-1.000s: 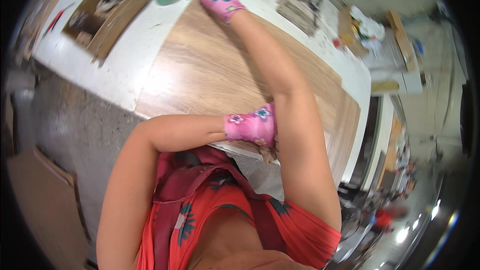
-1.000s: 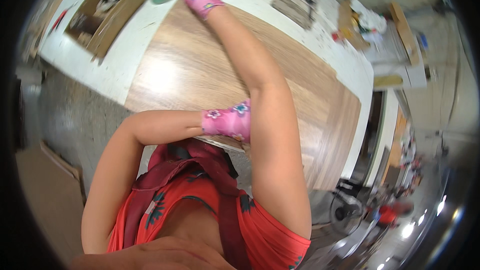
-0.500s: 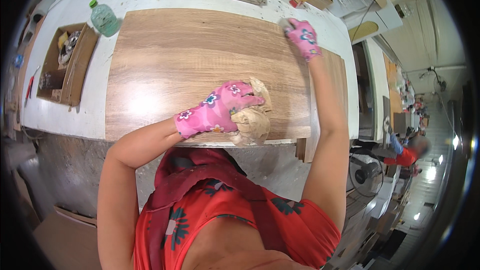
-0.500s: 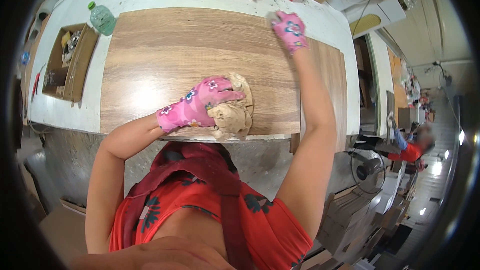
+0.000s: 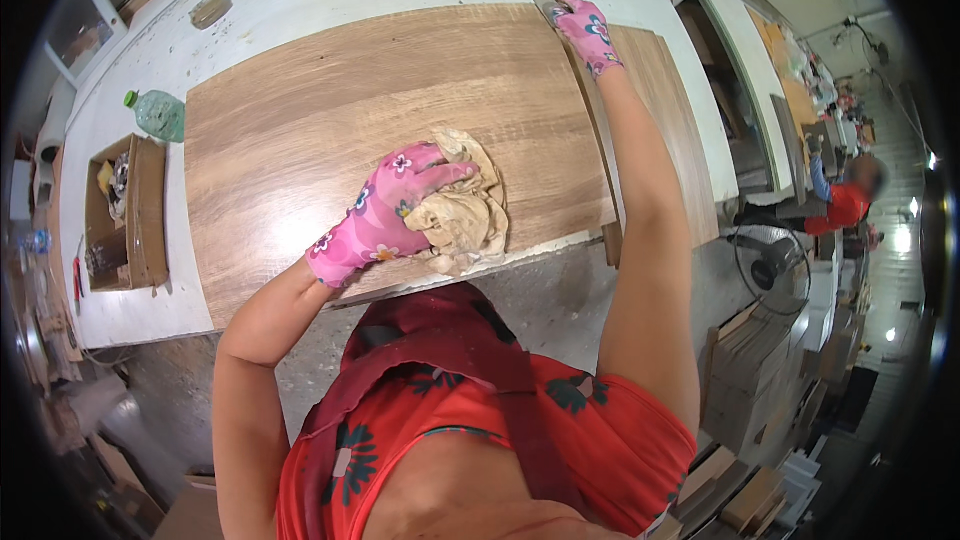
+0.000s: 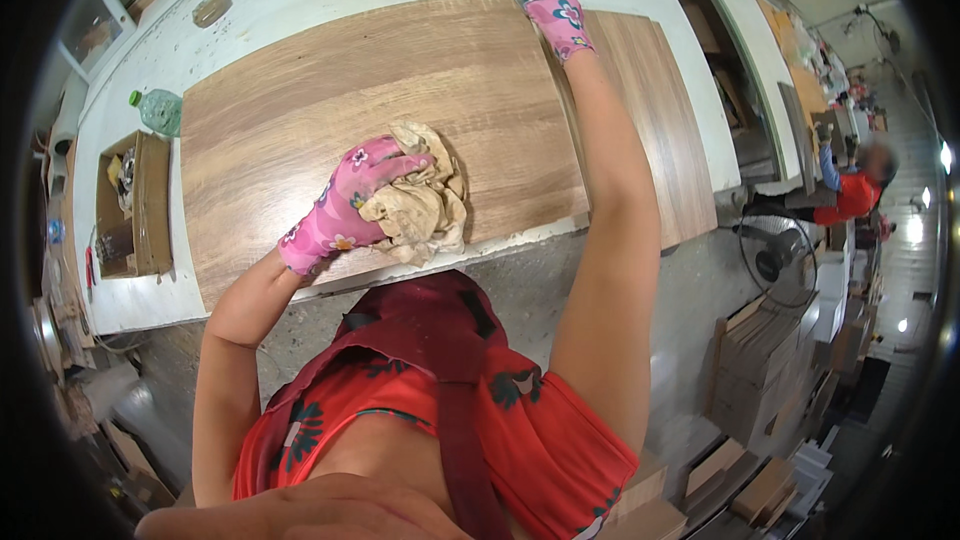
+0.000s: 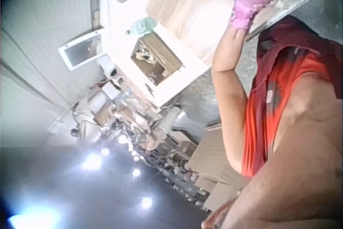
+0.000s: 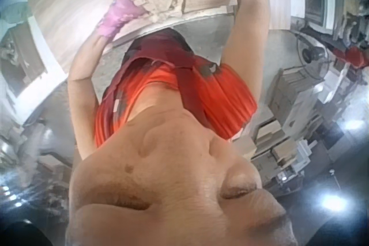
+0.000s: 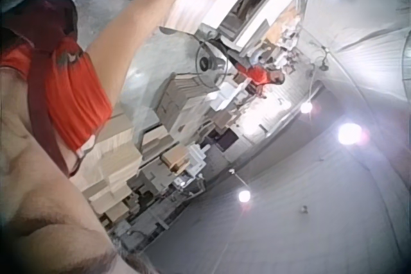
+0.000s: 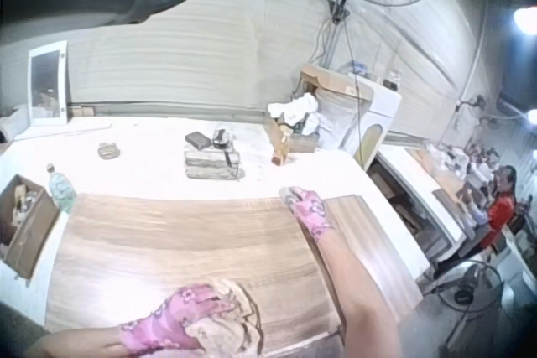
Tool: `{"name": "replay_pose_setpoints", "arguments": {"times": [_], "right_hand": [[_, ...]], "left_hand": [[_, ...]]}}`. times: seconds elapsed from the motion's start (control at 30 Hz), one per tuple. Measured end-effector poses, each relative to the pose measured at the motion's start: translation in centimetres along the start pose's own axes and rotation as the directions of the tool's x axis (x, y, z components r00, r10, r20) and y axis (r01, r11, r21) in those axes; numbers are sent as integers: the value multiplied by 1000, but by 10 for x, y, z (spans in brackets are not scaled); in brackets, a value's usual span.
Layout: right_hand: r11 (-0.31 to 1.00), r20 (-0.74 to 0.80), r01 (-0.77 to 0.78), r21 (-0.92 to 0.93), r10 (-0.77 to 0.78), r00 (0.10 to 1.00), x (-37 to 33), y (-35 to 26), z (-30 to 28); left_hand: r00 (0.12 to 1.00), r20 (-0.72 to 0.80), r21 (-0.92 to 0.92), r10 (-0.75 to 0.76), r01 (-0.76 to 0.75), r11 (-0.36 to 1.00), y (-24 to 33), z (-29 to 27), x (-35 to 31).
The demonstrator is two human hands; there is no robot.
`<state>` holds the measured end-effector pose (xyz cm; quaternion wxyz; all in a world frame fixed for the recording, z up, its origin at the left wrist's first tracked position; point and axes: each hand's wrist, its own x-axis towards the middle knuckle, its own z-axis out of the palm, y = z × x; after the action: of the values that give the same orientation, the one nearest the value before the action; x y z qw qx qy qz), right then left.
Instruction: The person wipes down wood panels using a cloth and a block, handling the panels individually and stacking them to the side.
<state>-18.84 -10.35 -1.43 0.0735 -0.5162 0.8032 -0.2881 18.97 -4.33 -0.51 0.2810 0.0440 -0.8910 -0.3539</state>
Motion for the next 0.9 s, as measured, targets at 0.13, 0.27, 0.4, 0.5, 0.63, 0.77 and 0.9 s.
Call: {"name": "replay_pose_setpoints", "arguments": {"times": [0.13, 0.27, 0.4, 0.5, 0.63, 0.77, 0.9], "right_hand": [[995, -19, 15, -99, -17, 1000, -47, -1, -20], [991, 80, -20, -131, 31, 996, -124, -2, -49], [993, 49, -1, -115, 7, 999, -213, 3, -77], [994, 55, -21, -111, 27, 998, -273, 14, -89], [975, 158, -220, 14, 215, 964, -335, 0, -113], [962, 95, -268, 57, 261, 960, -362, -2, -118], [999, -174, -44, 0, 43, 984, -348, 3, -99]], "left_hand": [[998, 51, 8, -49, 48, 999, 2, -2, 0], [992, 74, 28, -103, 101, 995, 5, 0, -1], [991, 46, 36, -129, 127, 991, 1, 3, -9], [983, 52, 39, -178, 176, 984, 10, 6, -5], [972, 33, -10, -232, 232, 973, 10, 9, -8], [967, -6, -44, -256, 255, 966, 3, 14, -16], [961, -10, -55, -277, 276, 960, 9, 14, -12]]}}
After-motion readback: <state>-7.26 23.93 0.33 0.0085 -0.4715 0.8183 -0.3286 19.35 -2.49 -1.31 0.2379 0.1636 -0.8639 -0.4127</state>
